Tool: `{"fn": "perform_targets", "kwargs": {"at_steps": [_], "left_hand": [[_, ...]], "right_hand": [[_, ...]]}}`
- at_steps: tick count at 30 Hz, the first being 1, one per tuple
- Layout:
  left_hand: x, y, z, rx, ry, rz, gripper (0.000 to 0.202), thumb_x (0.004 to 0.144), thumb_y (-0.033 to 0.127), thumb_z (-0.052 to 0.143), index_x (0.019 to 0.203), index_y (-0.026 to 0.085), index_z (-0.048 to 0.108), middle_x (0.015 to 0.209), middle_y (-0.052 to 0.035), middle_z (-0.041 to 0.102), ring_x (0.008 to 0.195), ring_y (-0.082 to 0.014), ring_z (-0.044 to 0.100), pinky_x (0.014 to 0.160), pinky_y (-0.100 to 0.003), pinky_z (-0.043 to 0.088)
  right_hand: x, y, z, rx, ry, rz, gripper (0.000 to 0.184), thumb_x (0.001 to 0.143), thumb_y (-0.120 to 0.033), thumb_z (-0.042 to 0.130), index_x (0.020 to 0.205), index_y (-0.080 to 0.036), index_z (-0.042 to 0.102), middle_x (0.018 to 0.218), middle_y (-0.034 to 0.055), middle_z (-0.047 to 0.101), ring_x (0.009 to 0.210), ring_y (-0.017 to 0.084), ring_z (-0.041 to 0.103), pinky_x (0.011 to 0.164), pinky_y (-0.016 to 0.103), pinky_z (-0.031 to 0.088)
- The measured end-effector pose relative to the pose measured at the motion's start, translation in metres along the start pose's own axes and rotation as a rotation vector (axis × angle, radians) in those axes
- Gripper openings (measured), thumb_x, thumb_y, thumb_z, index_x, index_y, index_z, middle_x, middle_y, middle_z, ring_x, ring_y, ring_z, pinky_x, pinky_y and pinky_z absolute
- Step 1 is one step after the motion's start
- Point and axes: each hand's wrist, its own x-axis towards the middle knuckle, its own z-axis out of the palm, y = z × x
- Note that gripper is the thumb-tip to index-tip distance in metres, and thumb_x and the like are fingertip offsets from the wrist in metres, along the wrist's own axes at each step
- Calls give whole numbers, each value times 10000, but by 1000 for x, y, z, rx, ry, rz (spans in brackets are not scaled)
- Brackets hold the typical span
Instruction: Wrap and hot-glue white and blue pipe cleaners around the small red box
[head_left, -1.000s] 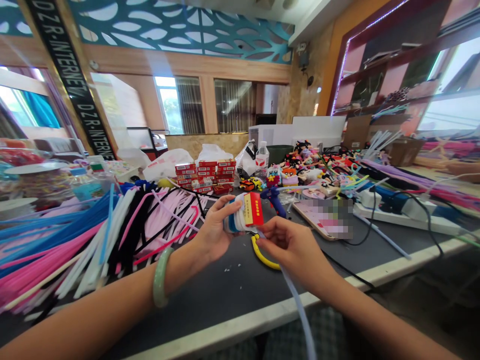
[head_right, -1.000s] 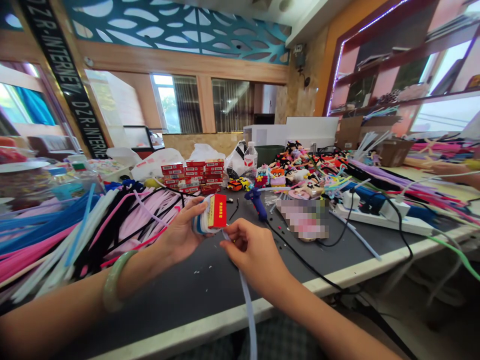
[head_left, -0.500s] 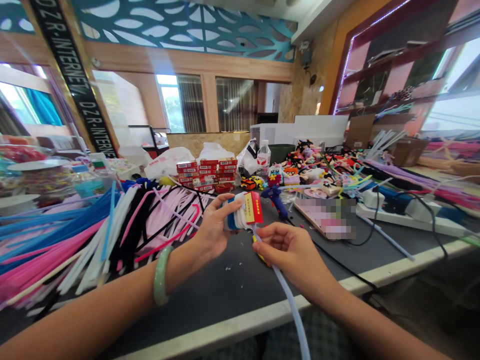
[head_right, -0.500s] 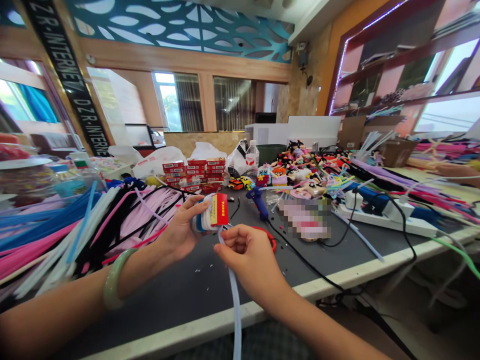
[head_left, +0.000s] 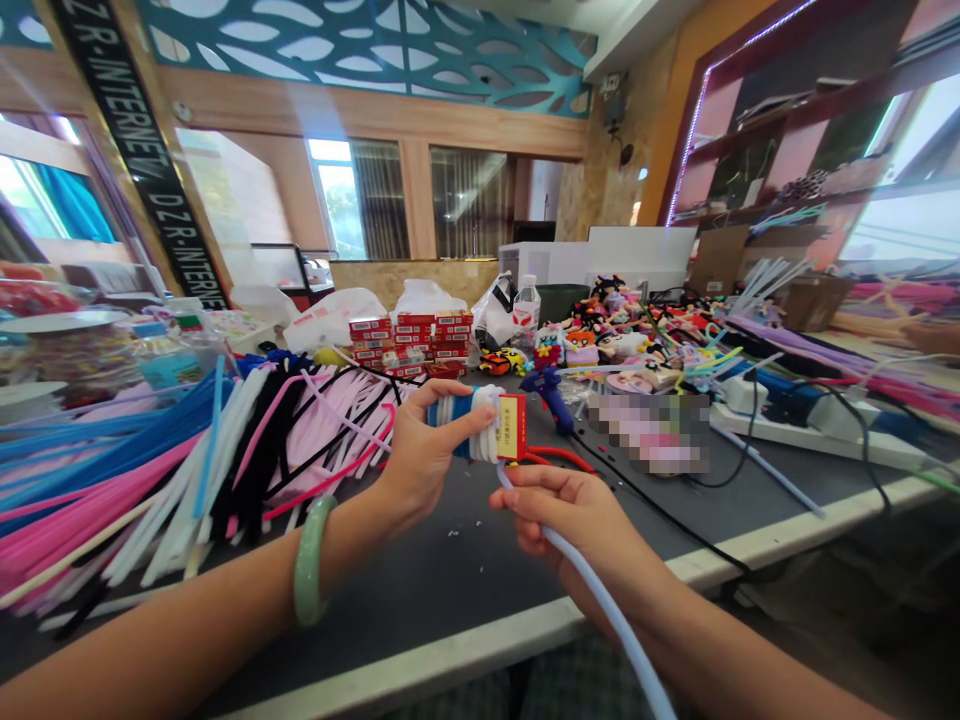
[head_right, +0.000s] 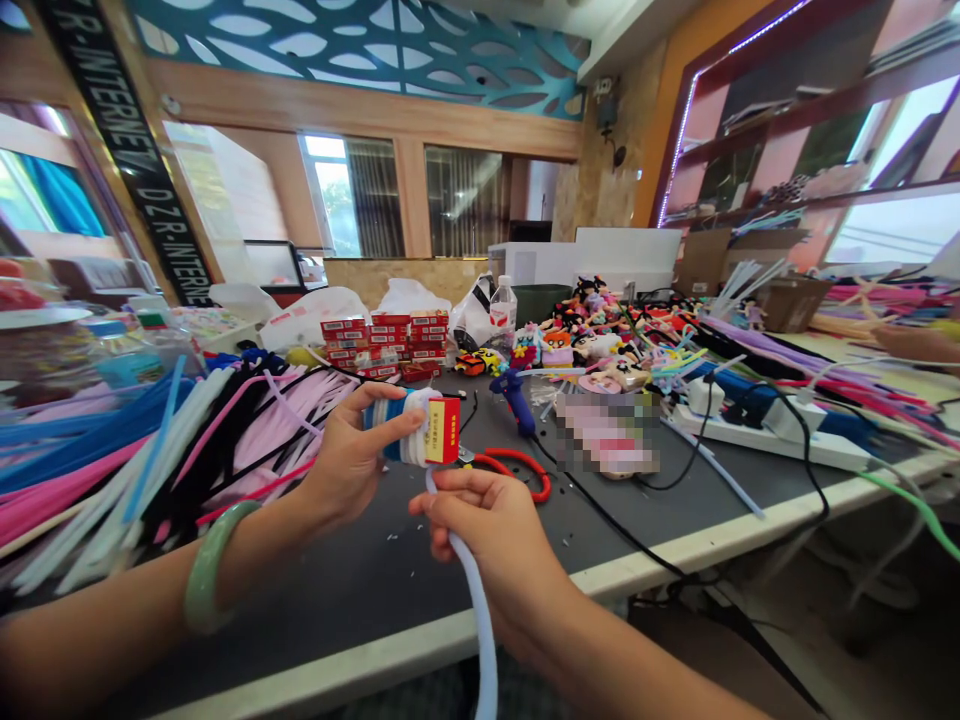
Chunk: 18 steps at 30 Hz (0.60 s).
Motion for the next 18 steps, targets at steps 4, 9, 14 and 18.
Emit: {"fn": "perform_targets", "kwargs": {"at_steps": [4,9,14,18], "left_hand": [[0,0,-3,179,-22,209,273,522,238,821,702,188,621,685,46,577,591,-95,509,538,-205,397],[0,8,-4,340,-64,402,207,535,177,817,648,195,644,740,19,605,723,-135,547,698,-239,421],[1,8,-5,350,-61,430,221,504,162,835,638,209,665,757,6,612,757,-156,552,767,-267,423],[3,6,-7,360,-97,415,218,514,162,830,643,213,662,757,7,619,751,-154,555,760,-268,423]], "right_hand": [[0,2,-1,33,-5,11,284,477,-143,771,706,-119,604,651,40,682,392,25,432,398,176,332],[-2,2,0,39,-33,56,254,501,-131,760,706,-111,610,655,39,672,408,22,433,399,166,335],[-2,-1,-1,42,-52,74,214,520,-157,750,688,-109,625,611,22,652,392,21,422,382,163,333],[4,-6,-6,-15,-69,69,154,530,-162,716,643,-105,627,577,9,637,374,14,417,353,144,314]]}}
